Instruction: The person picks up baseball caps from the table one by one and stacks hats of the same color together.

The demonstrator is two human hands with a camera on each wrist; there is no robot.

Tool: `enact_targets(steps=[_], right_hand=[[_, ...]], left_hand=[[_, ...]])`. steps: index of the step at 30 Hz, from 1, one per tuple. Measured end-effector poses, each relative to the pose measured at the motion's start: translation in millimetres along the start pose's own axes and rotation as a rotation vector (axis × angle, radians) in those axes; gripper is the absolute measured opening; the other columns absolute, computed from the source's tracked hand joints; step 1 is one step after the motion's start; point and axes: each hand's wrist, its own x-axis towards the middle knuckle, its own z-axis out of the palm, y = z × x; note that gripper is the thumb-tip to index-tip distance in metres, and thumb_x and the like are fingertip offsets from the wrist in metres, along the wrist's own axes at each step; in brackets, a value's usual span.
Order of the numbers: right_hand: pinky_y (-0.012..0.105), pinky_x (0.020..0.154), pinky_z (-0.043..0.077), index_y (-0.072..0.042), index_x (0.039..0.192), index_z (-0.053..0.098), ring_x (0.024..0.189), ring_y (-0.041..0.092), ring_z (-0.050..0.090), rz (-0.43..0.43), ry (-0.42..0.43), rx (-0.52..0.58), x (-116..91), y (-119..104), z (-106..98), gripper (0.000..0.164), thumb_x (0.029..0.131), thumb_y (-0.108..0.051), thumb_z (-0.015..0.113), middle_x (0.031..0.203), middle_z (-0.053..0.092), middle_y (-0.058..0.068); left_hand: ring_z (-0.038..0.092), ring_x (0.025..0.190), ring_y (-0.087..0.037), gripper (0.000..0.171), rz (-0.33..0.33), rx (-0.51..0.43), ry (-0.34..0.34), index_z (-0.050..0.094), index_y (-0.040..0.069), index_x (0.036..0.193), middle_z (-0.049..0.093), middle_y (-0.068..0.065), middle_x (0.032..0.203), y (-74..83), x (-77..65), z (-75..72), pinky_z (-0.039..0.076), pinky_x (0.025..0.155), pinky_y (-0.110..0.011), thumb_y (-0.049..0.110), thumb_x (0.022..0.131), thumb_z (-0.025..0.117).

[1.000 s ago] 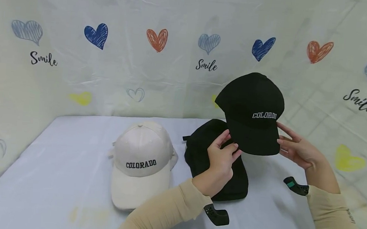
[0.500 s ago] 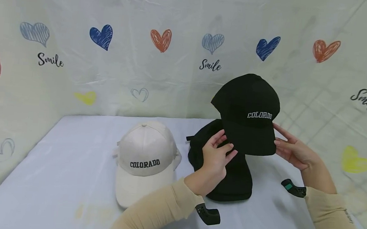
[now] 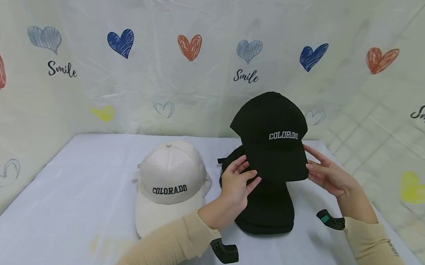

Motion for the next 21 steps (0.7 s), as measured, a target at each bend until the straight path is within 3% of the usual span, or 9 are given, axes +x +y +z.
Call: enact_targets(steps=[4, 10, 21], right_hand=[[0.029, 0.091, 0.056, -0.023, 0.135, 0.066, 0.101, 0.019, 0.072, 0.002, -0.02, 0.017, 3, 5, 3, 0.052, 0.107, 0.009, 0.038, 0.118, 0.071, 0.006], [0.028, 0.091, 0.056, -0.019, 0.131, 0.067, 0.103, 0.018, 0.071, 0.034, 0.015, 0.032, 10, 12, 6, 0.044, 0.106, 0.007, 0.043, 0.121, 0.07, 0.006], [0.025, 0.082, 0.058, -0.012, 0.129, 0.069, 0.093, 0.016, 0.072, 0.066, 0.019, 0.131, 18, 18, 11, 0.039, 0.108, 0.004, 0.04, 0.117, 0.071, 0.008]], left_hand=[[0.06, 0.098, -0.024, 0.047, -0.022, -0.009, 0.012, 0.061, 0.004, 0.133, 0.057, -0.012, 0.12, 3.9, -1.4, -5.0, 0.057, 0.092, -0.045, -0.017, 0.091, 0.063], [0.06, 0.095, -0.021, 0.051, -0.051, -0.043, 0.016, 0.055, 0.0, 0.14, 0.054, -0.013, 0.125, 7.2, -1.7, -14.0, 0.054, 0.098, -0.043, -0.017, 0.092, 0.061], [0.058, 0.104, -0.025, 0.057, -0.152, -0.131, 0.066, 0.047, -0.005, 0.145, 0.046, -0.016, 0.134, 8.4, 10.6, -23.6, 0.05, 0.103, -0.039, -0.021, 0.091, 0.057]])
